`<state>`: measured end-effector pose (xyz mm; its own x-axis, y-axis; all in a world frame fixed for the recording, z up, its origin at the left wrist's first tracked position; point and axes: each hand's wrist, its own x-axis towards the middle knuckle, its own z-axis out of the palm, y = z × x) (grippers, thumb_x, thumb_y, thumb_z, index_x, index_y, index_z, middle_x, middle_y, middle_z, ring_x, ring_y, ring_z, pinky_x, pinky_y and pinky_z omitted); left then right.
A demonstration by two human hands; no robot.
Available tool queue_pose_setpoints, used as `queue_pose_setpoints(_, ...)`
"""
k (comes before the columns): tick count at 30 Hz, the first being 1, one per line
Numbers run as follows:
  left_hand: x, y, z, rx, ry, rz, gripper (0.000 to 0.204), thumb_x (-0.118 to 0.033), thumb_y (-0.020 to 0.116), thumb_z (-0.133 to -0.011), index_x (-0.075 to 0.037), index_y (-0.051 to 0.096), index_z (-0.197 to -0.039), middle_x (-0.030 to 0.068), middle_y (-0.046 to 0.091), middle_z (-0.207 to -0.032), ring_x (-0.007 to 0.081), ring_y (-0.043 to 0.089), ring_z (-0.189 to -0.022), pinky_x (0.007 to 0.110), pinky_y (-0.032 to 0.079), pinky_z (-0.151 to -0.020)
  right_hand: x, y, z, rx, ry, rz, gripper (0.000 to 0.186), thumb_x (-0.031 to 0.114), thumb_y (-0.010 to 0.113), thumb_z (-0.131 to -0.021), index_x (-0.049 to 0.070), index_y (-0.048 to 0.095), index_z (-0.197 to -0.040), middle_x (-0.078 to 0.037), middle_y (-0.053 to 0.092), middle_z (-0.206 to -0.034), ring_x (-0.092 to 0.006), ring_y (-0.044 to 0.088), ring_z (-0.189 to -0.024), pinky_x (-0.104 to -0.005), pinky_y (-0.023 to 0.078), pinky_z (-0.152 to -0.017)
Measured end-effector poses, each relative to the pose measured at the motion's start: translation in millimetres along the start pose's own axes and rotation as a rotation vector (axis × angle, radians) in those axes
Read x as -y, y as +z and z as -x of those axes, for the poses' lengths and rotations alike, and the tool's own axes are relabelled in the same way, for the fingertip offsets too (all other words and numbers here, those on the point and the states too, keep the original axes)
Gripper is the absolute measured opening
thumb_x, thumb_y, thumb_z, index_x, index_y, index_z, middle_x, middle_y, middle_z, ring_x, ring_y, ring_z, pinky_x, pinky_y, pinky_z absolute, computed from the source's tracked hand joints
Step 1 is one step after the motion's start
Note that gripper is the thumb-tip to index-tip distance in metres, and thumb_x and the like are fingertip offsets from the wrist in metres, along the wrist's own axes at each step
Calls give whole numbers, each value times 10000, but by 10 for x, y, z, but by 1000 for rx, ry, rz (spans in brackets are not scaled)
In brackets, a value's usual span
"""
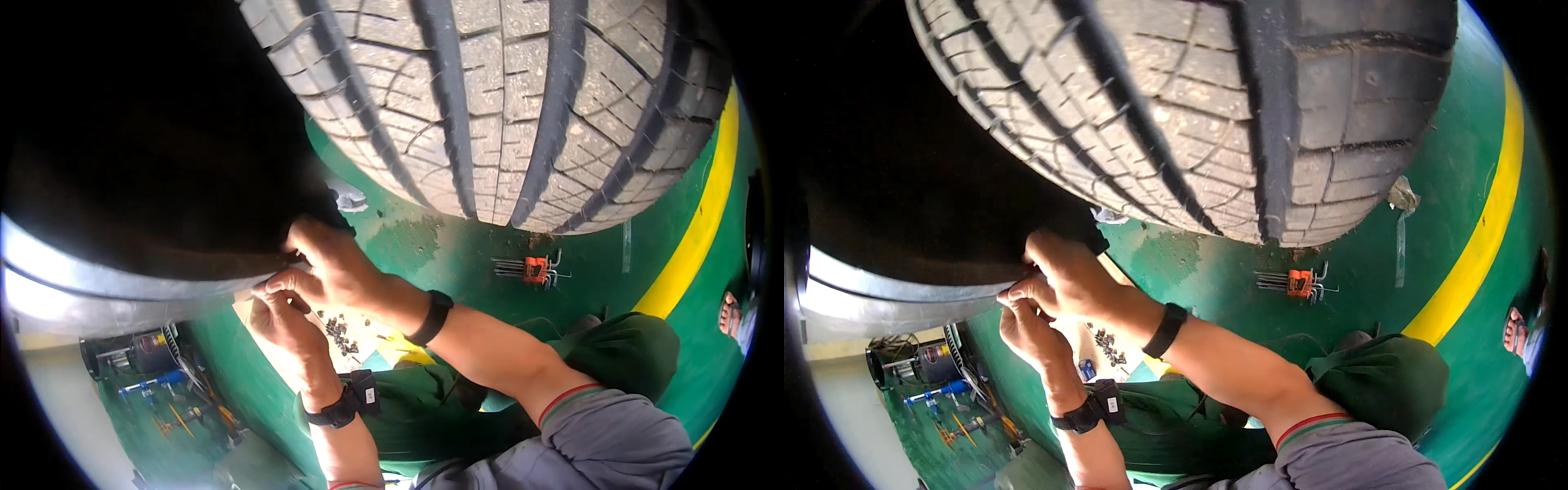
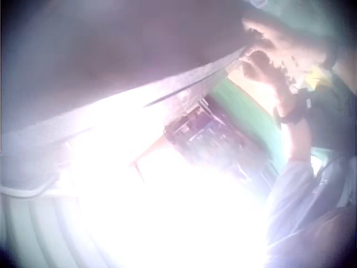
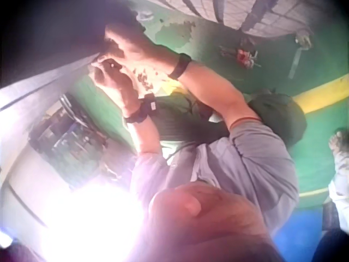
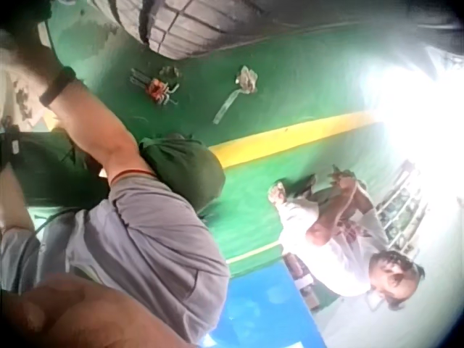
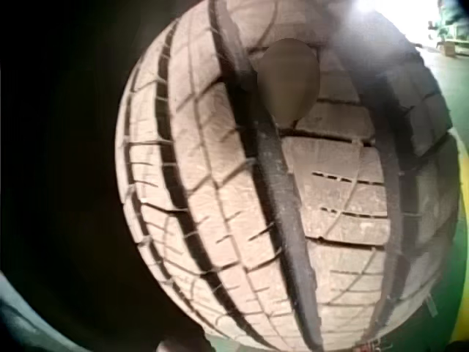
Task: The person uses a tool to remove clips and fasteners from the inner fender liner of a car. They handle several plastic clips and metal screws, placing them onto a cardboard sheet on the floor.
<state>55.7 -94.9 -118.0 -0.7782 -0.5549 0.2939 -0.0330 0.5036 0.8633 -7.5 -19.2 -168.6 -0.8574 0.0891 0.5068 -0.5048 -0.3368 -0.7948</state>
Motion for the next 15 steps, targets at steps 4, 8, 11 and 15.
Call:
queue_pose_setpoints(4,29,-37,19,79,7,-52,499,-452,501,-1015,-19,643,-812,-17,516,-601,53,425,-535,217,308,-495,89,-143,-25,66,99,-17,424,239,876,-684,33,559,-875,-146,589,-826,-363,618,-717,-420,482,-598)
queue_pose_setpoints(8,-3,-35,22,98,5,-56,498,-436,517,-1010,-16,634,-769,-4,536,-612,63,444,-571,229,342,-543,158,-249,-129,189,113,80,407,244,870,-704,36,572,-885,-113,596,-835,-285,616,-739,-367,492,-638)
queue_pose_setpoints(11,-50,-61,34,99,-58,-35,476,-436,586,-975,-2,663,-794,-1,573,-628,69,479,-595,223,370,-556,153,-250,-136,250,205,35,383,208,872,-694,31,581,-869,-111,598,-843,-279,615,-740,-360,495,-644)
queue_pose_setpoints(15,-148,10,68,61,-107,-77,456,-416,622,-959,5,677,-793,5,591,-626,64,491,-582,217,376,-544,47,-195,-42,128,96,-49,355,146,875,-673,30,587,-843,-97,591,-814,-245,614,-712,-345,497,-638)
